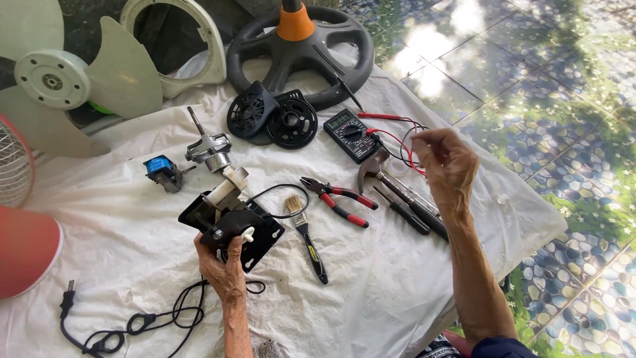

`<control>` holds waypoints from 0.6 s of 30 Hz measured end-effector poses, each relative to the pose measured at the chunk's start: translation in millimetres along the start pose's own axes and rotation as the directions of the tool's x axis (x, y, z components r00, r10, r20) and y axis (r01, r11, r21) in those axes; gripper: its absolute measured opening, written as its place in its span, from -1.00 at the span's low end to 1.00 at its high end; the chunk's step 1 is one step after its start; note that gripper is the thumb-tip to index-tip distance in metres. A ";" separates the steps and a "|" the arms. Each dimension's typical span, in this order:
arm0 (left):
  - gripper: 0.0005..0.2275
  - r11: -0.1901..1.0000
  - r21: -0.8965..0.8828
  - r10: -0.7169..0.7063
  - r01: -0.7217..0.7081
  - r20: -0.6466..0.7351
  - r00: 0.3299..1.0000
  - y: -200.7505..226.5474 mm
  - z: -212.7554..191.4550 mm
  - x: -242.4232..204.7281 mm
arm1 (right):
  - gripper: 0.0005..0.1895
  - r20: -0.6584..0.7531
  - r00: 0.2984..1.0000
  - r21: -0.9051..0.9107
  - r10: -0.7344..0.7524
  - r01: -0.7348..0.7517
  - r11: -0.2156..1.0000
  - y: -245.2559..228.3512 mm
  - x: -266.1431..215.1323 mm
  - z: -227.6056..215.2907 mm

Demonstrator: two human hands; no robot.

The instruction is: Cleaning dust and debris from a disassembled fan motor using a small brush.

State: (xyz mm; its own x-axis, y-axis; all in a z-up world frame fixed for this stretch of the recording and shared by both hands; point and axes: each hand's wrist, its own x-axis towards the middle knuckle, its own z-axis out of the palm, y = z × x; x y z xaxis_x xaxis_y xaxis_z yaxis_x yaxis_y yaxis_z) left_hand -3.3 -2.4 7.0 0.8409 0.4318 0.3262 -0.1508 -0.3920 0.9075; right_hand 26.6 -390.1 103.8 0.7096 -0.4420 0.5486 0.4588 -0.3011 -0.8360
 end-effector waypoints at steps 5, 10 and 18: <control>-0.44 0.999 0.039 0.014 -0.013 -0.007 1.000 1.6 -0.6 -0.2 | -0.93 0.371 0.928 -0.406 0.028 0.135 0.904 0.9 -37.5 -10.2; -0.51 0.994 0.033 0.105 -0.103 -0.063 0.992 -30.4 4.3 1.1 | -0.91 0.529 0.830 -0.285 0.179 -0.026 0.958 4.3 -91.0 20.9; -0.31 0.984 -0.129 0.102 -0.125 -0.172 0.980 -4.5 2.8 7.2 | -0.84 0.823 0.553 -0.266 0.129 0.175 0.948 -23.2 -127.8 74.9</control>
State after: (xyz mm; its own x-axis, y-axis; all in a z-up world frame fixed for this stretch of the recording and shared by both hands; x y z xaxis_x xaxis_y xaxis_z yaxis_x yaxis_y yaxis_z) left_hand 4.8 0.2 4.5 0.7194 0.5227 0.4575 -0.3205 -0.3345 0.8862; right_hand -34.8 -263.4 52.3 0.8916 0.4126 0.1864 0.4170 -0.5879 -0.6932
